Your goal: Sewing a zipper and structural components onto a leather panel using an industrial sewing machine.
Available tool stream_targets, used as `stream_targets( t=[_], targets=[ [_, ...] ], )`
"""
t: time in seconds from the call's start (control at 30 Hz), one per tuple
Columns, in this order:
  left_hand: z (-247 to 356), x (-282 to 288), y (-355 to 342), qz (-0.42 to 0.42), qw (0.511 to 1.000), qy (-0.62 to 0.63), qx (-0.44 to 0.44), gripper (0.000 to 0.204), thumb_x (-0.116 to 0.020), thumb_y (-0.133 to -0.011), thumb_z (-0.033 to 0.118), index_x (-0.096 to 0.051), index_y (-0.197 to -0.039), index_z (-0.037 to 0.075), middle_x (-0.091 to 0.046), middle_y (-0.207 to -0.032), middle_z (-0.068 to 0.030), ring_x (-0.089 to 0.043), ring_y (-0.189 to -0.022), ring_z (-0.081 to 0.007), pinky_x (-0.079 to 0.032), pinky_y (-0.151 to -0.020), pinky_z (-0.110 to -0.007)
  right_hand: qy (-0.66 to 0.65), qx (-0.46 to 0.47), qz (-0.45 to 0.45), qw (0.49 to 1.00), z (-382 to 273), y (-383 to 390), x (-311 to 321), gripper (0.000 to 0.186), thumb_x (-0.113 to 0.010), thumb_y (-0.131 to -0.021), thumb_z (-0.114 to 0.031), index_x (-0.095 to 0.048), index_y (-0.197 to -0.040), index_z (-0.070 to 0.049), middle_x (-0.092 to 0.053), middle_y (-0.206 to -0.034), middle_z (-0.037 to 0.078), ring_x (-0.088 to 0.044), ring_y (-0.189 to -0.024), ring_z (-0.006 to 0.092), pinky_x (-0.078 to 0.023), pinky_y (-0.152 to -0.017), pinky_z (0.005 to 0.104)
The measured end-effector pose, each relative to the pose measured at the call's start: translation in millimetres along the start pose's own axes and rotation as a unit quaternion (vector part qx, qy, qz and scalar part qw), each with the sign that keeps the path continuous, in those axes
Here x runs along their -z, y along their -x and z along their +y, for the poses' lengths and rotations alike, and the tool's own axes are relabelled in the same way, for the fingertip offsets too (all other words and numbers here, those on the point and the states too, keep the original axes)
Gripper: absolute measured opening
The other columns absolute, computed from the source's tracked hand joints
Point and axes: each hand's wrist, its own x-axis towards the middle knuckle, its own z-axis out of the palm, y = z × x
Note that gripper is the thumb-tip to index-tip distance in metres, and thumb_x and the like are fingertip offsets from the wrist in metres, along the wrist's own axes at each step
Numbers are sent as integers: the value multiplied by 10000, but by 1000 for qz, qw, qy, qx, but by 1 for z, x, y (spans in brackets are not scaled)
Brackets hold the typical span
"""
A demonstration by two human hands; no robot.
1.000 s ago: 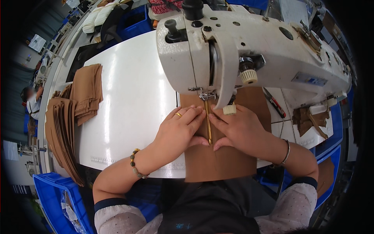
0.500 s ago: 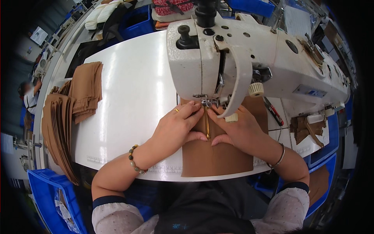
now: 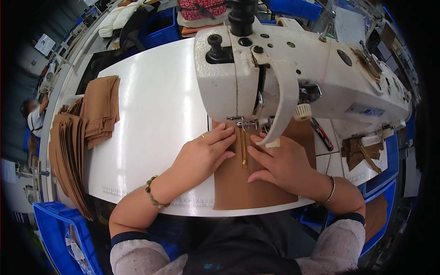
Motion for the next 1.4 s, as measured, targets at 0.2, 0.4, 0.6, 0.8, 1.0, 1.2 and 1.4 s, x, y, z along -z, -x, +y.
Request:
stream_targets(
  t=[0.2,0.4,0.6,0.8,1.0,1.2,1.4],
  targets=[
    [21,-3,14,-21,1000,-10,-4,444,-758,-889,180,-682,-1291,8,-648,-1384,-138,-607,-1320,-303,-550,-1036,-375,17,36,-5,999,-2,2,3,724,-792,-706,-576,-727,-1186,-37,-678,-1134,150,-624,-1229,332,-517,-1002,445],
    [24,-4,14,-32,997,-65,-30,430,-719,-913,211,-681,-1291,8,-606,-1435,-130,-585,-1349,-275,-506,-1062,-419,25,45,-1,999,-4,2,4,745,-793,-702,-573,-715,-1198,-23,-678,-1111,145,-623,-1230,333,-511,-1005,444],
    [25,0,15,-46,993,-104,-33,481,-719,-910,258,-663,-1335,41,-591,-1456,-90,-600,-1299,-235,-468,-1075,-442,31,43,-5,999,-5,2,3,747,-798,-697,-564,-710,-1200,-19,-683,-1070,133,-627,-1216,333,-502,-1016,443],
    [24,-1,14,-41,992,-110,-38,532,-751,-880,260,-651,-1365,67,-595,-1452,-57,-630,-1219,-210,-481,-1067,-427,31,43,-7,999,-6,1,4,742,-802,-695,-556,-710,-1198,-17,-682,-1085,126,-628,-1209,330,-500,-1020,445],
    [23,-1,15,-45,992,-111,-47,469,-684,-881,153,-661,-1332,26,-597,-1445,-99,-603,-1273,-248,-467,-1075,-445,32,44,-1,999,-6,1,4,749,-804,-680,-550,-709,-1196,-16,-681,-1093,121,-629,-1205,325,-502,-1021,447],
    [21,-2,13,-37,991,-120,-44,571,-650,-797,52,-648,-1368,61,-601,-1440,-70,-637,-1198,-224,-464,-1088,-445,37,45,-8,998,-4,1,3,748,-800,-680,-554,-716,-1201,-24,-686,-1102,130,-633,-1200,327,-504,-1024,447],
    [12,-3,6,-40,992,-117,-33,559,-637,-810,32,-644,-1368,40,-595,-1433,-90,-592,-1300,-256,-448,-1106,-463,23,27,2,999,7,-6,-4,716,-784,-706,-559,-721,-1212,-56,-697,-1098,130,-639,-1164,317,-492,-1047,464]
  ],
)
